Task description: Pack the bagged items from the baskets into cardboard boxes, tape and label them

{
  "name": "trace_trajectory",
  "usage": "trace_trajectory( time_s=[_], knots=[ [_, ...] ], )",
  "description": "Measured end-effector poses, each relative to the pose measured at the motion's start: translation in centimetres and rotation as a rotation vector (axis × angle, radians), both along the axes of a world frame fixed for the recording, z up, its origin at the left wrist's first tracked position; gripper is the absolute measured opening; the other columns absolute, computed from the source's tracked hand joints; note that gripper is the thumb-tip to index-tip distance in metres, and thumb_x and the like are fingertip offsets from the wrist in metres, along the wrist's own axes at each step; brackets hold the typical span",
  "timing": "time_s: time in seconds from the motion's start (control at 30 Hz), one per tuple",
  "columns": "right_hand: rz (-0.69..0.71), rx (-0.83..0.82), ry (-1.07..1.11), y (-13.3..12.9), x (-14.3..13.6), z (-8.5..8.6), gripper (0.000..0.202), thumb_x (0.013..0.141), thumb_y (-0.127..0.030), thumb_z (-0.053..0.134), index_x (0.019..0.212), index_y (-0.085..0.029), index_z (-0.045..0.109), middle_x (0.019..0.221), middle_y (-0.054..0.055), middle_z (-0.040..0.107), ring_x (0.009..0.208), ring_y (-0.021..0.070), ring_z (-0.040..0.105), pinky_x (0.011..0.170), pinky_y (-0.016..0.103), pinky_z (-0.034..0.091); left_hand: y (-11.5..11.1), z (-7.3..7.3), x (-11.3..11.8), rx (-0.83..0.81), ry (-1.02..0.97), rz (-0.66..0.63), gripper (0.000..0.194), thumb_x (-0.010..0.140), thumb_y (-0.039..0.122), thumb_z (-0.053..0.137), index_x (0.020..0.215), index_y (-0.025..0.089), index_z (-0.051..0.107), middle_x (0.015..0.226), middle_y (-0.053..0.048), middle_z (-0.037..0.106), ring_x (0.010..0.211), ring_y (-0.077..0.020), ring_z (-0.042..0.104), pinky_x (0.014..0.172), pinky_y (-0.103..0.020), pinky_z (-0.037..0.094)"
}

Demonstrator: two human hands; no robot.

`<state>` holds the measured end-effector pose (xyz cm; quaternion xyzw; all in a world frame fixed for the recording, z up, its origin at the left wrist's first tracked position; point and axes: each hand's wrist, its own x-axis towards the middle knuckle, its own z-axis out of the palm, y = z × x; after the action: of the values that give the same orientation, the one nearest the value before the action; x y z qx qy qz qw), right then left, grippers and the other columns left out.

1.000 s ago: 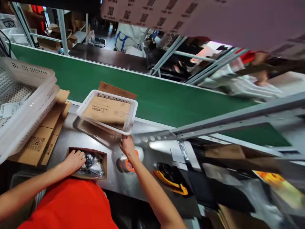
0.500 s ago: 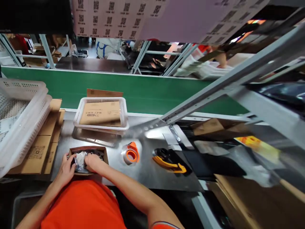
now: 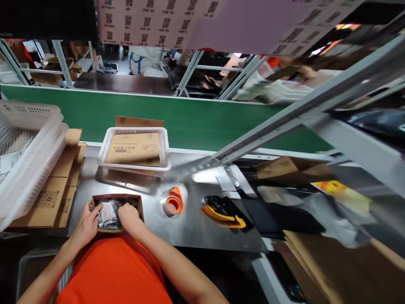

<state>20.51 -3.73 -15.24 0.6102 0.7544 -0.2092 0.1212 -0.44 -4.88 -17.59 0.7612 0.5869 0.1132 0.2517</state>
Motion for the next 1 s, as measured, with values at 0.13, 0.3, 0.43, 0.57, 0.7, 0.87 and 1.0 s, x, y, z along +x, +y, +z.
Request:
trace_trajectory(
  time_s=[0.13,0.3,0.43,0.57,0.7,0.87,1.0],
  knots=[
    [0.002,0.167,0.191,-3.7,3.6,1.2,0.027,0.101,-0.024,0.056,0.117,-0.019,0.078,0.119,0.016,0.076,0.116,0.0282,0.071,0.101,0.039,0.058,0.2,2.6,0.8,0.012,0.180,0.024,0.040,0.093,0.018,0.063,0.129,0.029,0.076,0.142,-0.016,0.050,0.125,-0.0367,0.058,0.101,-0.049,0.055],
    [-0.479,0.627,0.424,-7.9,5.6,-2.3,0.066,0.101,-0.050,0.056,0.158,-0.018,0.046,0.144,0.021,0.062,0.131,0.0365,0.062,0.107,0.055,0.055,0.3,3.5,1.8,-0.042,0.193,0.107,0.023,0.093,0.024,0.070,0.115,0.018,0.072,0.122,-0.013,0.055,0.105,-0.0264,0.065,0.090,-0.036,0.055],
    [-0.384,0.276,0.367,-8.6,2.8,-4.3,0.089,0.092,-0.057,0.067,0.163,-0.011,0.038,0.161,0.026,0.047,0.147,0.0434,0.048,0.114,0.057,0.050,0.0,2.8,3.3,-0.084,0.166,-0.139,0.017,0.099,0.030,0.061,0.104,0.017,0.072,0.114,-0.012,0.063,0.104,-0.0267,0.066,0.096,-0.038,0.053],
    [-0.161,0.087,0.245,-6.7,2.6,-1.9,0.104,0.078,-0.065,0.081,0.158,-0.008,0.048,0.164,0.032,0.039,0.144,0.0497,0.045,0.115,0.059,0.046,0.4,3.4,4.6,-0.090,0.227,-0.322,0.046,0.107,0.049,0.042,0.109,0.016,0.073,0.117,-0.018,0.070,0.115,-0.0355,0.064,0.101,-0.048,0.051],
    [-0.049,0.043,0.196,-3.6,5.2,0.8,0.078,0.076,-0.064,0.086,0.138,-0.019,0.070,0.148,0.024,0.053,0.126,0.0433,0.054,0.101,0.054,0.053,2.0,4.4,4.5,-0.079,0.214,-0.479,0.065,0.096,0.074,0.050,0.115,0.017,0.074,0.120,-0.019,0.070,0.114,-0.0378,0.067,0.095,-0.047,0.054],
    [0.012,0.060,0.358,-2.0,6.9,-0.3,0.043,0.097,-0.061,0.066,0.109,-0.022,0.081,0.130,0.014,0.059,0.118,0.0301,0.056,0.106,0.043,0.049,4.4,2.4,4.0,0.020,0.231,-0.636,0.056,0.102,0.065,0.046,0.104,0.021,0.080,0.105,-0.015,0.074,0.099,-0.0302,0.070,0.085,-0.039,0.054],
    [-0.253,0.261,0.429,-2.8,5.9,-4.1,0.030,0.102,-0.045,0.063,0.109,-0.019,0.078,0.122,0.012,0.062,0.113,0.0273,0.059,0.104,0.040,0.051,4.4,-0.7,3.7,0.134,0.158,-0.624,0.055,0.108,0.054,0.040,0.092,0.020,0.081,0.101,-0.016,0.074,0.103,-0.0289,0.068,0.089,-0.040,0.052]
  ],
)
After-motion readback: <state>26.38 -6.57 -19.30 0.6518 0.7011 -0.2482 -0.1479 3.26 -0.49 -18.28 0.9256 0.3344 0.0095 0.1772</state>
